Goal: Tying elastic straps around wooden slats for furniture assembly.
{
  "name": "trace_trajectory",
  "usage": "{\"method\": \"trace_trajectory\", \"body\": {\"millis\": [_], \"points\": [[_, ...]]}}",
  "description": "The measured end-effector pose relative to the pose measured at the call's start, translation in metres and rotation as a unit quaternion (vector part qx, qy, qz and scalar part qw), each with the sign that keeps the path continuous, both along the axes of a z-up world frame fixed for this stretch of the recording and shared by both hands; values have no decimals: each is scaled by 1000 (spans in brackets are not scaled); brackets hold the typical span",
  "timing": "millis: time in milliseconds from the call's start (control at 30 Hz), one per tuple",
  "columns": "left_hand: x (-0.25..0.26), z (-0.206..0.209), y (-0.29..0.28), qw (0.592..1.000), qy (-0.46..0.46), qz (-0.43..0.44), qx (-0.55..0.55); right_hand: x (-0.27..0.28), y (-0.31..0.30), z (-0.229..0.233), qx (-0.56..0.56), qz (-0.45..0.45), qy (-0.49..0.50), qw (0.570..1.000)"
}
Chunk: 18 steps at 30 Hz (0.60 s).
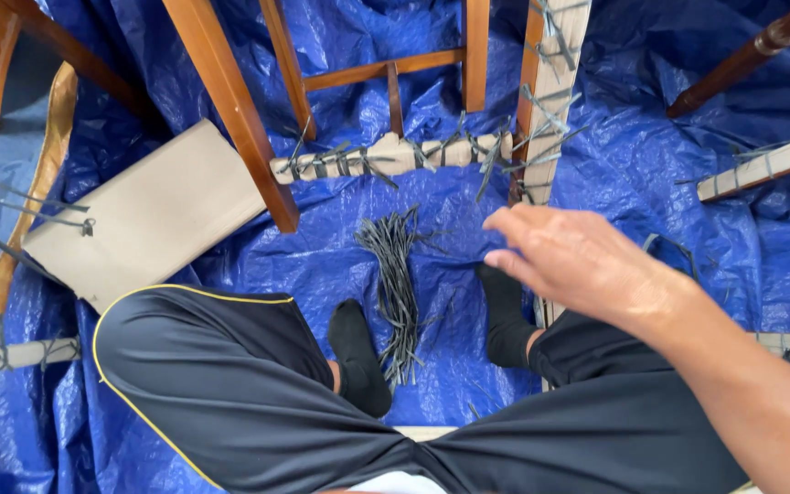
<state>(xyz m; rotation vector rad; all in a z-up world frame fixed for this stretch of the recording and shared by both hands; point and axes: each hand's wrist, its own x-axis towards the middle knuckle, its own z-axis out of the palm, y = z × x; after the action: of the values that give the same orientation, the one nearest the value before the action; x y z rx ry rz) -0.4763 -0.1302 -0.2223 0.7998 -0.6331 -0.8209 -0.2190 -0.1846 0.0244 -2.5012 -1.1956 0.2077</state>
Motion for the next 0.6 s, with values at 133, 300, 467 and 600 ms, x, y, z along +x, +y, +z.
{"method": "trace_trajectory", "body": {"millis": [133, 300, 467, 600], "points": [[46, 58, 34, 988, 36, 123, 81, -2, -9, 11, -13, -59, 14, 998], [128, -71, 99, 732, -22, 561, 386, -8, -16, 18, -31, -94, 44, 994], [156, -185, 154, 446, 60, 525, 722, -9, -19, 22, -32, -118, 42, 992], [169, -196, 149, 448, 156, 486, 734, -7, -23, 22, -24, -127, 52, 990]]}}
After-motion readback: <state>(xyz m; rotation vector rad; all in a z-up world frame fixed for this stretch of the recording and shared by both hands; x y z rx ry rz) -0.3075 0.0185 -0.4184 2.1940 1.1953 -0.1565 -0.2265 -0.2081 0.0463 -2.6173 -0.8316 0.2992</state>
